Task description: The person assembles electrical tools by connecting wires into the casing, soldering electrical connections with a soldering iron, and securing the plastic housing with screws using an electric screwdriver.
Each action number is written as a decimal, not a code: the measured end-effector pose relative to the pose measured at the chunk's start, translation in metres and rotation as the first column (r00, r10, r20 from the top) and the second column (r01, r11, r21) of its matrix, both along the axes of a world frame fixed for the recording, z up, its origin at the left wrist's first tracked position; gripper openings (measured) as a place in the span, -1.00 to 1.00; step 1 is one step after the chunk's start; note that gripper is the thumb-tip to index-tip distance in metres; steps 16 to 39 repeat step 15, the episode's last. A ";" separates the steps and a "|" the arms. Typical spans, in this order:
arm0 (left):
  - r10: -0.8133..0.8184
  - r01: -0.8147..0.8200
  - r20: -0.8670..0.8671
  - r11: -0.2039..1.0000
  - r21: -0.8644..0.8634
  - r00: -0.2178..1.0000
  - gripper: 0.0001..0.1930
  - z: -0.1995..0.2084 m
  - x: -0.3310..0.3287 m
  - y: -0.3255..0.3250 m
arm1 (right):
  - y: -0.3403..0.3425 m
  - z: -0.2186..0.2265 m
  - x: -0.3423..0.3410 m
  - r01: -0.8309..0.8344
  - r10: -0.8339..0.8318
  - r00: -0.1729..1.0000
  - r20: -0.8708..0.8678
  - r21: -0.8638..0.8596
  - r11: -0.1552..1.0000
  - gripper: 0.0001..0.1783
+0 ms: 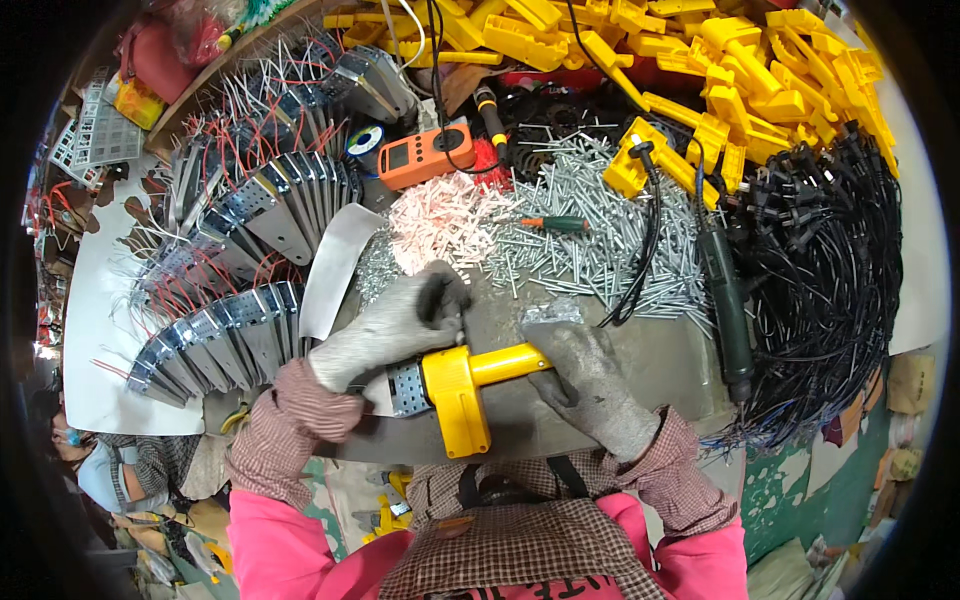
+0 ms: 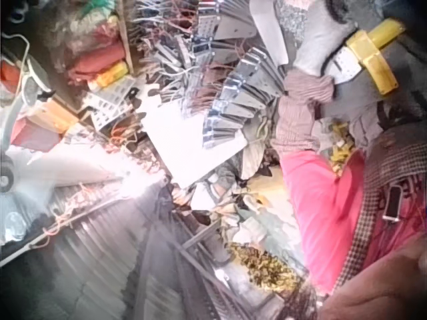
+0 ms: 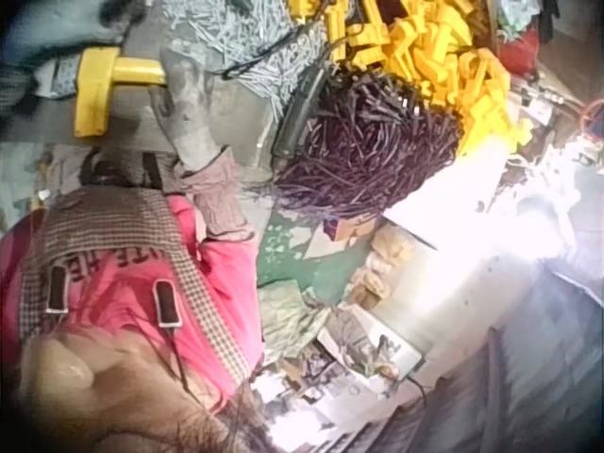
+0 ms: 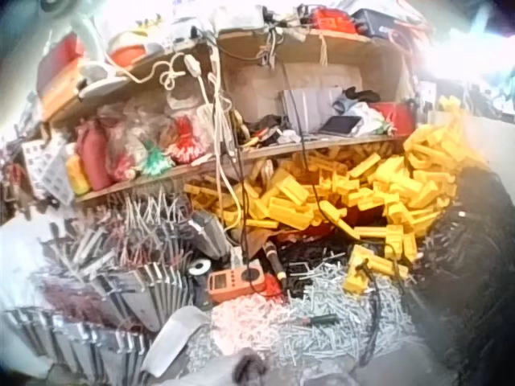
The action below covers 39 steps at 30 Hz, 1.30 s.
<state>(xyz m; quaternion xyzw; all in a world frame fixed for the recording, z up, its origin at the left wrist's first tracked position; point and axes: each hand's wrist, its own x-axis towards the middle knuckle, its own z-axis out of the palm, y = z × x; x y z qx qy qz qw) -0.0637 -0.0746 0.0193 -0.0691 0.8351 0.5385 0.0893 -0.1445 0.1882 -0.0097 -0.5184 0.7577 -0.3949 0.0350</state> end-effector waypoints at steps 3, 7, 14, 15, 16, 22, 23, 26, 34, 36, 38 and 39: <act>0.002 -0.007 0.027 0.981 0.192 1.000 -0.75 0.000 0.035 -0.009 | -0.001 0.001 0.000 0.004 -0.002 1.000 -0.027 0.080 0.997 -0.43; -0.061 0.064 -0.062 0.997 0.046 0.996 -0.80 0.003 0.041 -0.006 | 0.001 0.000 0.003 0.045 -0.023 0.991 -0.134 0.160 0.986 -0.45; -0.135 0.111 -0.115 0.974 -0.196 0.984 -0.75 0.007 0.047 -0.008 | 0.000 -0.007 0.006 0.031 0.002 0.979 -0.205 0.154 0.988 -0.49; -0.197 0.159 -0.099 0.939 -0.305 0.975 -0.72 0.005 0.047 -0.010 | 0.002 -0.007 0.005 0.030 0.006 0.976 -0.217 0.160 0.987 -0.49; -0.197 0.159 -0.099 0.939 -0.305 0.975 -0.72 0.005 0.047 -0.010 | 0.002 -0.007 0.005 0.030 0.006 0.976 -0.217 0.160 0.987 -0.49; -0.197 0.159 -0.099 0.939 -0.305 0.975 -0.72 0.005 0.047 -0.010 | 0.002 -0.007 0.005 0.030 0.006 0.976 -0.217 0.160 0.987 -0.49; -0.197 0.159 -0.099 0.939 -0.305 0.975 -0.72 0.005 0.047 -0.010 | 0.002 -0.007 0.005 0.030 0.006 0.976 -0.217 0.160 0.987 -0.49; -0.197 0.159 -0.099 0.939 -0.305 0.975 -0.72 0.005 0.047 -0.010 | 0.002 -0.007 0.005 0.030 0.006 0.976 -0.217 0.160 0.987 -0.49; -0.197 0.159 -0.099 0.939 -0.305 0.975 -0.72 0.005 0.047 -0.010 | 0.002 -0.007 0.005 0.030 0.006 0.976 -0.217 0.160 0.987 -0.49; -0.197 0.159 -0.099 0.939 -0.305 0.975 -0.72 0.005 0.047 -0.010 | 0.002 -0.007 0.005 0.030 0.006 0.976 -0.217 0.160 0.987 -0.49; -0.197 0.159 -0.099 0.939 -0.305 0.975 -0.72 0.005 0.047 -0.010 | 0.002 -0.007 0.005 0.030 0.006 0.976 -0.217 0.160 0.987 -0.49; -0.197 0.159 -0.099 0.939 -0.305 0.975 -0.72 0.005 0.047 -0.010 | 0.002 -0.007 0.005 0.030 0.006 0.976 -0.217 0.160 0.987 -0.49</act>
